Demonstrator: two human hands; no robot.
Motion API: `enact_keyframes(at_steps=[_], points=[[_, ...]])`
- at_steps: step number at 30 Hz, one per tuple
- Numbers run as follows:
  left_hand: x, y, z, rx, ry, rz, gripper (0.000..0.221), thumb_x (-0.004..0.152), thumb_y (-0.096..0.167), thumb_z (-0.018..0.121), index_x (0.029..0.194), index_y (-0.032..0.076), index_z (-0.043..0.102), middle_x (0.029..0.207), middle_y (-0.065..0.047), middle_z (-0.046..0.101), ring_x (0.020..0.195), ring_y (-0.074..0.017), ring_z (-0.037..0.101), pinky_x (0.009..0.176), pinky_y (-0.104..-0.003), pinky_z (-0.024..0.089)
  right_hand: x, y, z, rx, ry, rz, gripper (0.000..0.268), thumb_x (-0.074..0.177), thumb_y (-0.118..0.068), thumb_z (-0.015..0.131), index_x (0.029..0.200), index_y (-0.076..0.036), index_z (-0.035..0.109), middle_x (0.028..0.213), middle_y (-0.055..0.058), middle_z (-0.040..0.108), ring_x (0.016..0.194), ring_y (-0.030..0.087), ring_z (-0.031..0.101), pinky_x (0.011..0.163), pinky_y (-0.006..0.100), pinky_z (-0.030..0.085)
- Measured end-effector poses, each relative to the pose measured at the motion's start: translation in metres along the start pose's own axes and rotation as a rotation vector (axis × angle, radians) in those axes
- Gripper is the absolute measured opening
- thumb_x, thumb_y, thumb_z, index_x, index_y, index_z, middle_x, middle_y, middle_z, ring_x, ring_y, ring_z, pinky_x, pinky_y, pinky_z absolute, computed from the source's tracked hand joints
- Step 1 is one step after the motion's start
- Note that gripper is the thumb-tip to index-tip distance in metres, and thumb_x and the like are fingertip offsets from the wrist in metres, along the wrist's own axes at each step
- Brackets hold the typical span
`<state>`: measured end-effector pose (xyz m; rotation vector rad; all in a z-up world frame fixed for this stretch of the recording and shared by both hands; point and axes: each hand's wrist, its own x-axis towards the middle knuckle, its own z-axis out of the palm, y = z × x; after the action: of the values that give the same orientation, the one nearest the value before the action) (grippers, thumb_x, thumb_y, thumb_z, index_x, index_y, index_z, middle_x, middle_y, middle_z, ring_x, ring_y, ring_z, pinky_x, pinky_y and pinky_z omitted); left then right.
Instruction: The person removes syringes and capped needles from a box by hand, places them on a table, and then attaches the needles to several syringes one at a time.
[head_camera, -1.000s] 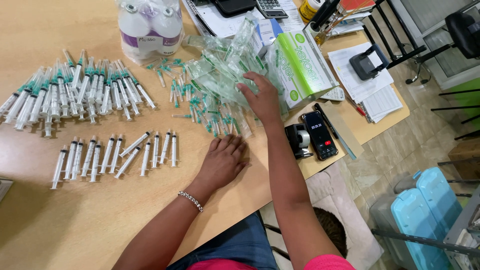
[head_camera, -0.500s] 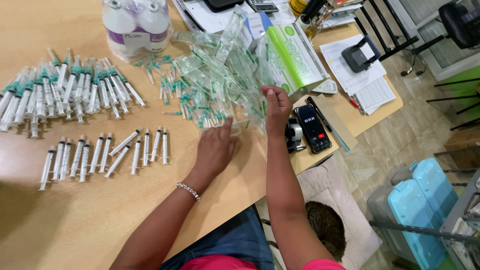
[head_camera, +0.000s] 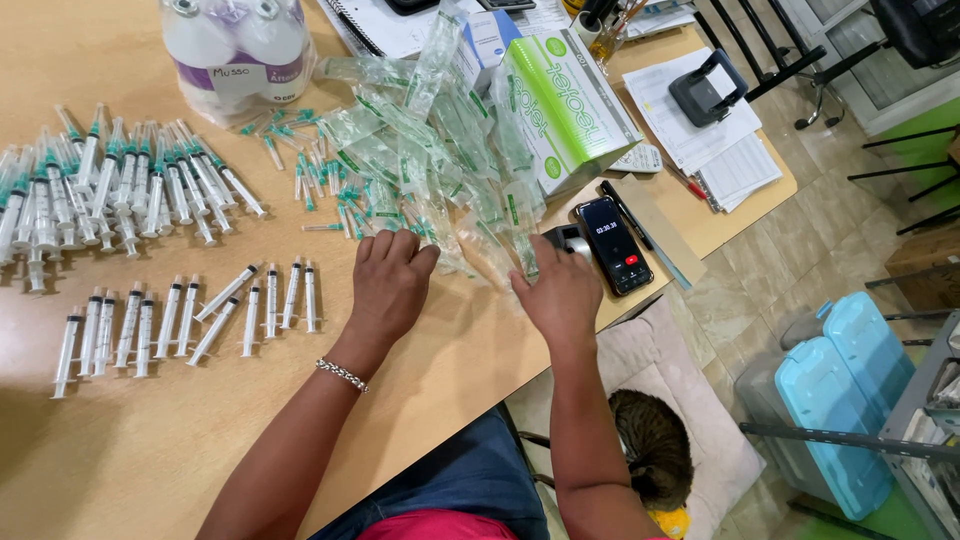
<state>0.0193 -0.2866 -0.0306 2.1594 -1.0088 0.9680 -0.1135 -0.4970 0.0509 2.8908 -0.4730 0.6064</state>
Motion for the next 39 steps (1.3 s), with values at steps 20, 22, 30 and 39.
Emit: enact_keyframes(at_steps=[20, 22, 30, 39], points=[[0.015, 0.044, -0.036, -0.198, -0.093, 0.26, 0.007, 0.092, 0.012, 0.07, 0.093, 0.008, 0.064, 0.141, -0.015, 0.059, 0.137, -0.0313, 0.053, 0.113, -0.047, 0.038, -0.03, -0.035, -0.001, 0.518, -0.143, 0.172, 0.029, 0.099, -0.033, 0.068, 0.125, -0.02, 0.072, 0.104, 0.008, 0.074, 0.099, 0.032, 0.072, 0.087, 0.042, 0.056], [0.014, 0.044, -0.033, -0.198, -0.117, 0.259, 0.008, 0.091, 0.011, 0.071, 0.094, 0.008, 0.064, 0.15, -0.014, 0.056, 0.144, -0.0299, 0.049, 0.119, -0.048, 0.034, -0.031, -0.041, -0.011, 0.547, -0.098, 0.062, 0.024, 0.104, -0.025, 0.062, 0.124, -0.023, 0.075, 0.102, 0.005, 0.075, 0.097, 0.031, 0.071, 0.085, 0.04, 0.054], [-0.005, 0.031, -0.004, -0.162, -0.016, 0.213, 0.014, 0.098, 0.012, 0.066, 0.086, 0.012, 0.057, 0.081, -0.003, 0.06, 0.096, -0.0221, 0.064, 0.112, -0.056, 0.04, -0.036, -0.045, -0.015, 0.304, 0.145, -0.223, 0.013, 0.09, -0.03, 0.078, 0.103, -0.029, 0.079, 0.088, -0.007, 0.071, 0.083, 0.017, 0.071, 0.077, 0.033, 0.051], [0.007, 0.011, -0.025, -0.058, 0.105, -0.084, 0.046, 0.093, 0.03, 0.074, 0.131, 0.013, 0.056, 0.132, -0.007, 0.061, 0.125, -0.0278, 0.055, 0.107, -0.047, 0.041, 0.091, -0.026, 0.026, 0.336, 0.579, 0.064, 0.011, 0.09, -0.012, 0.081, 0.098, -0.01, 0.074, 0.083, 0.009, 0.072, 0.076, 0.029, 0.073, 0.064, 0.037, 0.059]])
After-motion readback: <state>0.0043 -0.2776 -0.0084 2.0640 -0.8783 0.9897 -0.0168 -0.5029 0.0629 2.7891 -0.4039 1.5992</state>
